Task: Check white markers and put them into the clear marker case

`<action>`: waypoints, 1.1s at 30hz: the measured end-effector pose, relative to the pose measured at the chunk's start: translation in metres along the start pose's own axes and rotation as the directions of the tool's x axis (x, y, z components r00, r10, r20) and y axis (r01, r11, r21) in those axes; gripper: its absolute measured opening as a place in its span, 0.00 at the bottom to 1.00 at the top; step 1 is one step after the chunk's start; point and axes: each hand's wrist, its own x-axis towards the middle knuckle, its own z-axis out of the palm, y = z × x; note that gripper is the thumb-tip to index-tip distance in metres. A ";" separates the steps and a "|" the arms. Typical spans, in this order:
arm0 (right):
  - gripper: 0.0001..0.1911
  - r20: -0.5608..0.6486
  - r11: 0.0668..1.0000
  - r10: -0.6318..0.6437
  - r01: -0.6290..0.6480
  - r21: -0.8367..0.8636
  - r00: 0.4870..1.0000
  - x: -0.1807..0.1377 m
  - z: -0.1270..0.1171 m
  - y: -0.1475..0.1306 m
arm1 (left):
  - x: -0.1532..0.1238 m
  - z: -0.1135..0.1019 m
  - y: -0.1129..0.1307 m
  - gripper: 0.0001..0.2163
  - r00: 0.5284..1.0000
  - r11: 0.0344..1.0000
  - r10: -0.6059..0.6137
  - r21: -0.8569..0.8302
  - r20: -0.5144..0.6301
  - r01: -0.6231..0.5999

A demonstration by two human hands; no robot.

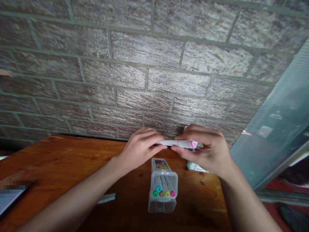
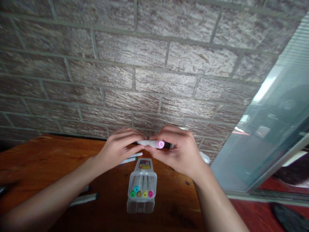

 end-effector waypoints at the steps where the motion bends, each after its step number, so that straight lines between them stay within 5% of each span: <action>1: 0.06 -0.001 1.000 -0.017 0.017 -0.005 1.000 0.001 0.002 -0.003 | 0.000 0.002 0.004 0.06 1.000 1.000 -0.001 -0.025 0.005 0.001; 9: 0.08 0.034 0.995 -0.070 0.068 0.069 0.997 0.004 0.011 -0.019 | 0.000 0.002 0.011 0.07 0.999 0.984 -0.044 -0.176 -0.009 0.042; 15: 0.11 0.114 0.984 -0.084 0.065 0.163 0.990 0.007 0.008 -0.019 | 0.003 -0.003 0.010 0.10 0.995 0.988 0.007 -0.157 0.104 0.010; 21: 0.08 0.026 0.990 -0.061 0.057 0.126 0.998 0.005 0.016 -0.023 | 0.005 -0.002 0.018 0.06 0.995 0.962 -0.024 -0.268 0.102 0.051; 28: 0.19 0.032 0.994 0.058 -0.061 0.094 0.998 0.004 0.015 -0.017 | 0.003 0.003 0.013 0.07 0.987 0.925 -0.158 -0.342 0.041 0.162; 33: 0.12 0.012 0.993 -0.014 0.013 0.117 1.000 0.006 0.015 -0.019 | 0.006 -0.002 0.019 0.06 0.997 0.953 -0.066 -0.295 0.038 0.075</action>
